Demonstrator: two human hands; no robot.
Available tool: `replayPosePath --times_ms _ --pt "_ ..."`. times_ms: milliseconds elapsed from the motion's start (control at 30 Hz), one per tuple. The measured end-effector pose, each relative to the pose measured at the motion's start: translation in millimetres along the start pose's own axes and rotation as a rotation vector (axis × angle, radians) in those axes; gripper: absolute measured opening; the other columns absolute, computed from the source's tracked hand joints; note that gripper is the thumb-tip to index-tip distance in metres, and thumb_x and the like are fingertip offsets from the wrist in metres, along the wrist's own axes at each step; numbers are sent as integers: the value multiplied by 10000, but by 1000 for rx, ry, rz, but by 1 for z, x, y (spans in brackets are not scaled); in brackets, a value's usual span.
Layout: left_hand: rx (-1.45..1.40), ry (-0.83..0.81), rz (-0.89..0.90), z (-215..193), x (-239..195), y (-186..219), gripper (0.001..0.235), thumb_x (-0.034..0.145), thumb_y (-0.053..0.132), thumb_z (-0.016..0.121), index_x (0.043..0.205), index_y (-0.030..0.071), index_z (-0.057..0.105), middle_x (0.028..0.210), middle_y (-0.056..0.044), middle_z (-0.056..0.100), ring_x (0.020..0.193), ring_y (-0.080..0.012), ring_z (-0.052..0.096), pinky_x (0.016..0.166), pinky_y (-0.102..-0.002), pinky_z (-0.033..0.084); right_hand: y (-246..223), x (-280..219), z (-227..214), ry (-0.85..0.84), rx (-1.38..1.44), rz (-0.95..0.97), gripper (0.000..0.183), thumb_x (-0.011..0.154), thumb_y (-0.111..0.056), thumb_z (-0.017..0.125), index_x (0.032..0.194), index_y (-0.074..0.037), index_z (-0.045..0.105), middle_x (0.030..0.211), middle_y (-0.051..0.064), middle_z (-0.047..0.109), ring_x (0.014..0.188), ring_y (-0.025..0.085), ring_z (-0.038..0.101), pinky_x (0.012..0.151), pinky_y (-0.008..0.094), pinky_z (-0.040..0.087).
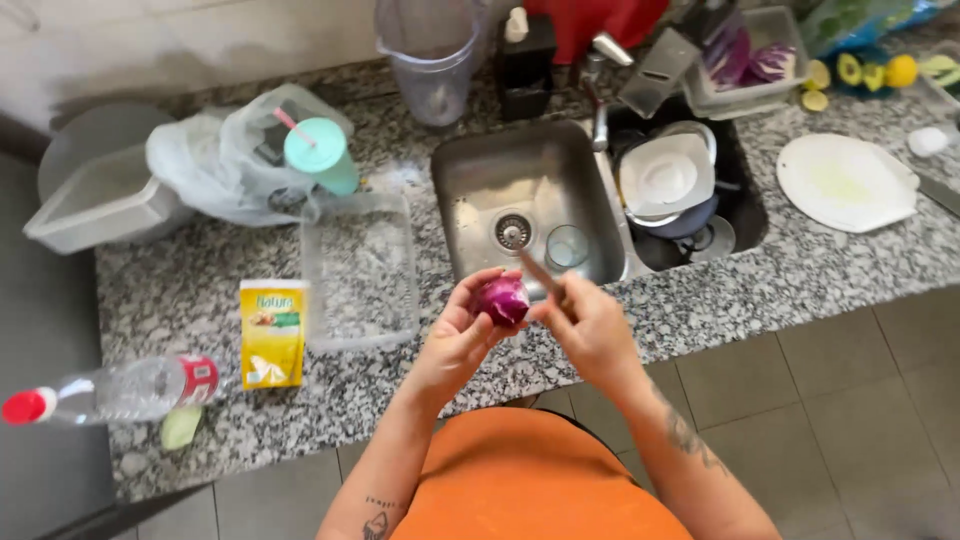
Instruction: The person peels a red onion over the sink using a small knife, then rinses the onion and the knife under running water. They place the onion on a white plate and proceed to slice it into thin pieces using a larger knife.
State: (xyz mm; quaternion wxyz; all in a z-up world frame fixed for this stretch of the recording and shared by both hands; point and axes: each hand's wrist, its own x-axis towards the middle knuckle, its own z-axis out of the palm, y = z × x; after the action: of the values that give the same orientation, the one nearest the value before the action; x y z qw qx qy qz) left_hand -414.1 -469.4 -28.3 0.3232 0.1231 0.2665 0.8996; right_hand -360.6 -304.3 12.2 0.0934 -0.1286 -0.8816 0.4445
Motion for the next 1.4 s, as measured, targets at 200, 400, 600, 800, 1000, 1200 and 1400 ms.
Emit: replayPosePath --times_ms 200,400,600,800,1000,1200,1400 --pt "79 -34 -20 8 0 -9 534 859 61 600 1327 33 344 1386 -90 395 1108 -211 551 931 -368 505 4 -26 -4 2 -152 40 413 794 -628 577 755 -223 512 551 22 483 540 251 582 571 335 492" --pt "141 -57 -55 19 2 -4 480 868 50 587 1294 46 366 1414 -155 383 1175 -245 512 936 -373 489 7 -32 -6 34 -230 -36 439 834 -645 493 741 -216 485 569 32 495 569 284 600 554 353 499" --pt "200 -38 -40 17 6 -5 502 839 13 615 1286 66 394 1403 -128 404 1152 -248 541 901 -348 510 -2 -30 -7 54 -199 -73 457 790 -652 552 750 -204 467 573 37 466 552 296 587 549 361 491" --pt "279 -25 -11 11 9 -7 545 792 -41 651 1282 26 422 1388 -129 421 1084 -250 586 904 -366 519 6 -25 -3 87 -211 -64 433 894 -595 449 690 -214 454 530 22 430 509 290 553 510 321 476" --pt "420 60 120 13 17 -1 506 788 -36 653 1255 23 467 1334 -86 423 1033 -233 616 859 -318 554 0 -24 -2 134 -300 -272 436 917 -543 456 645 -202 435 507 1 392 466 235 528 445 278 439" --pt "289 55 2 20 19 18 708 770 -53 666 1394 51 349 1202 -193 546 1016 -289 631 760 -282 586 -3 -26 5 126 -325 -431 383 895 -505 508 673 -194 482 541 -1 416 493 222 548 457 287 460" --pt "-18 136 -46 1 33 16 482 891 176 565 1305 68 344 1392 -206 364 1104 -426 548 925 -358 522 8 -13 8 133 -347 -538 383 891 -517 507 672 -204 487 543 -41 398 471 166 505 457 256 442"
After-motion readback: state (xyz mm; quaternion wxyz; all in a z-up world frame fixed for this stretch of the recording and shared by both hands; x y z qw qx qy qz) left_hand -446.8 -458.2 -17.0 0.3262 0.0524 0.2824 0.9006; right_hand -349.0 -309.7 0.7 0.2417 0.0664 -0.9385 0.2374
